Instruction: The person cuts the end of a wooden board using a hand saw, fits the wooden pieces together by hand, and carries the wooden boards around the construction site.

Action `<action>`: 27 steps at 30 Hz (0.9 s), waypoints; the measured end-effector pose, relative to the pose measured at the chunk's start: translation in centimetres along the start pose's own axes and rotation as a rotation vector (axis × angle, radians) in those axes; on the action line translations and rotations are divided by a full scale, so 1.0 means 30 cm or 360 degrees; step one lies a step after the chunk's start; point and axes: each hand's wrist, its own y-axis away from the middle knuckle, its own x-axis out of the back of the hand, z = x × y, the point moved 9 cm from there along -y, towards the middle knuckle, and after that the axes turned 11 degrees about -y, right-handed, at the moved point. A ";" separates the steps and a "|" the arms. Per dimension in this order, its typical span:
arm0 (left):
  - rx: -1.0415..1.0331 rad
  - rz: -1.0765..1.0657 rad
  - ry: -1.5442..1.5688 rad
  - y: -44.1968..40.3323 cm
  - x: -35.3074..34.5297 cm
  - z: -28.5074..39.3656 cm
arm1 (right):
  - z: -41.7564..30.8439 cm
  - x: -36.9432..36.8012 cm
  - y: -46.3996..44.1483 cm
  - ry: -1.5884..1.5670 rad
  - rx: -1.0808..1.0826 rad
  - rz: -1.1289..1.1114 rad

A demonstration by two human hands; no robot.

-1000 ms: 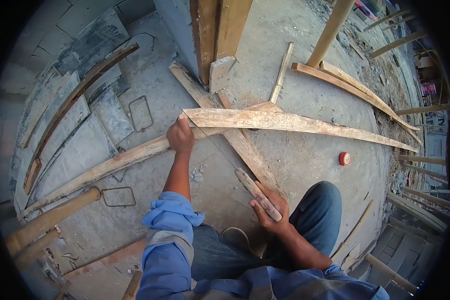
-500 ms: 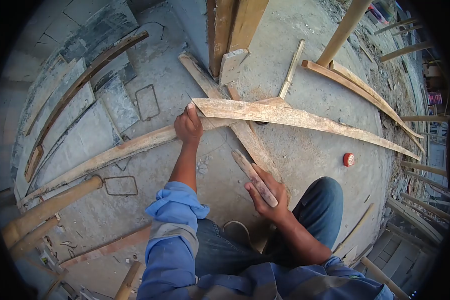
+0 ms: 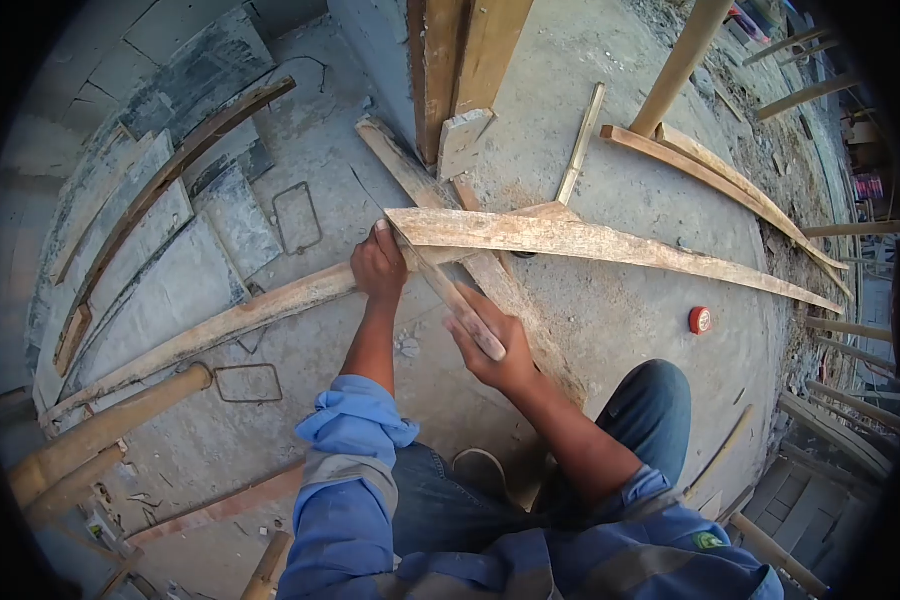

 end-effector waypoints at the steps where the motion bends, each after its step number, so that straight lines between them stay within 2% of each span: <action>1: -0.0105 0.0085 0.0013 -0.014 0.011 0.032 | 0.033 -0.077 -0.126 -0.0026 -0.0077 0.0004; 2: -0.0203 0.0188 0.0021 -0.046 0.026 0.054 | 0.051 -0.125 -0.215 -0.0056 -0.0141 -0.0005; 4: -0.0347 0.0287 0.0003 0.027 0.052 0.043 | 0.046 -0.107 -0.124 -0.0080 -0.0257 -0.0077; 5: -0.0244 0.0340 -0.0048 0.018 0.025 0.020 | 0.021 -0.068 -0.120 -0.0081 -0.0262 -0.0077; 7: -0.0153 0.0245 0.0043 0.007 0.014 0.028 | -0.096 0.099 0.156 0.0181 0.0019 -0.0037; 9: -0.0075 0.0187 -0.0004 0.007 0.009 -0.006 | -0.170 0.187 0.308 0.0203 -0.0133 -0.0035; 12: -0.0146 0.0251 -0.0043 0.007 0.013 0.014 | -0.089 0.098 0.134 0.0211 0.0024 -0.0064; 14: -0.0432 0.0717 -0.0335 0.043 0.035 0.042 | 0.031 -0.039 -0.092 -0.0090 -0.0206 -0.0082; 15: -0.0572 0.0944 -0.0474 0.081 0.043 0.058 | 0.026 -0.081 -0.151 -0.0104 -0.0143 -0.0059; 17: -0.0413 0.0483 -0.0429 0.056 0.005 0.007 | 0.010 -0.116 -0.205 -0.0116 -0.0031 0.0005; 18: -0.0359 0.0260 -0.0380 0.022 -0.021 0.009 | -0.001 -0.072 -0.131 -0.0112 -0.0110 -0.0002; 19: -0.0122 0.0195 -0.0097 0.008 -0.007 -0.008 | -0.017 -0.002 0.002 -0.0090 -0.0190 -0.0020; 21: -0.0084 0.0132 -0.0059 0.006 -0.007 -0.006 | -0.065 0.124 0.247 0.0192 -0.0022 0.0008; 24: -0.0046 0.0155 -0.0013 0.000 0.035 0.026 | -0.040 0.095 0.245 0.0189 -0.0134 -0.0002; 25: -0.0032 0.0144 -0.0005 -0.018 0.042 0.032 | -0.017 0.051 0.147 0.0125 0.0046 0.0040; 26: -0.0002 0.0100 0.0000 -0.001 0.040 0.029 | 0.021 -0.012 0.025 0.0008 -0.0019 0.0001; 27: -0.0157 0.0270 -0.0053 -0.005 0.045 0.044 | 0.052 -0.066 -0.098 -0.0103 -0.0071 -0.0039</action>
